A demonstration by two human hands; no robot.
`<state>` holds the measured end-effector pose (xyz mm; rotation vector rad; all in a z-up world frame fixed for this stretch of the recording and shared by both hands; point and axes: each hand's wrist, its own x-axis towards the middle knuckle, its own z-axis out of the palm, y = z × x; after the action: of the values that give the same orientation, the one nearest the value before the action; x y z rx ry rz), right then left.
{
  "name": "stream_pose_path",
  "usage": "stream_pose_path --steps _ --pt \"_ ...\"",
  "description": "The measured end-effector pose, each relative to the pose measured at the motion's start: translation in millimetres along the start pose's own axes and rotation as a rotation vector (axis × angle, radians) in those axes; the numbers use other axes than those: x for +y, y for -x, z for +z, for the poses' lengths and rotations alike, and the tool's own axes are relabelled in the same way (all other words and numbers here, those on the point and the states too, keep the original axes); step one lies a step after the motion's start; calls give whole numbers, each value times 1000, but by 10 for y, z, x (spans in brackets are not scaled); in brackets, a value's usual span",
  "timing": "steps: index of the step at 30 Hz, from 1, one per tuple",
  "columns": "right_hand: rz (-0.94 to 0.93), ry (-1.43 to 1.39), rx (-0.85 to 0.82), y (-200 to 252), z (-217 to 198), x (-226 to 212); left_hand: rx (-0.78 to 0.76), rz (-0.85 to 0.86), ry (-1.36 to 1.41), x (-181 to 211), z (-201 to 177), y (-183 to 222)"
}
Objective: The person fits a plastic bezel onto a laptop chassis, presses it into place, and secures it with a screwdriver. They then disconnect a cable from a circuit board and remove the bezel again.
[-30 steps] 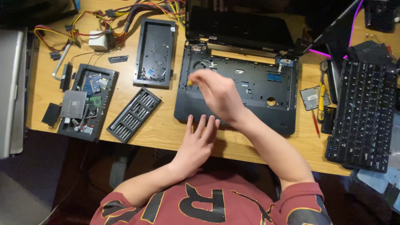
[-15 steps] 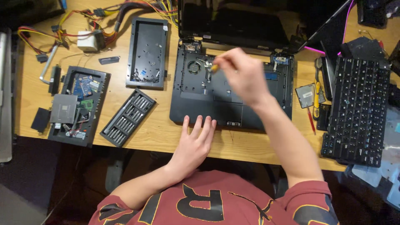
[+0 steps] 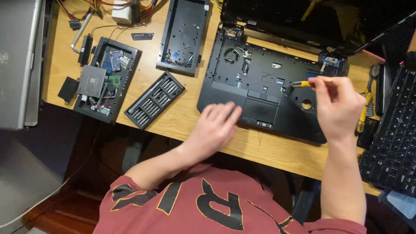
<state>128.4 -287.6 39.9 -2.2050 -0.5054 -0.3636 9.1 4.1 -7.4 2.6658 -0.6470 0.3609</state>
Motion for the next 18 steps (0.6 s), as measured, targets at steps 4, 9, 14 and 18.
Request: stream_pose_path --steps 4,9,14,18 --pt "36 -122 114 135 -168 -276 66 -111 -80 -161 -65 -222" --pt "157 -153 154 534 -358 -309 72 -125 -182 -313 15 -246" --pt "182 7 184 1109 -477 156 58 -107 -182 -310 36 -253" --pt "219 39 225 1208 -565 161 60 -109 -203 -293 41 -226"
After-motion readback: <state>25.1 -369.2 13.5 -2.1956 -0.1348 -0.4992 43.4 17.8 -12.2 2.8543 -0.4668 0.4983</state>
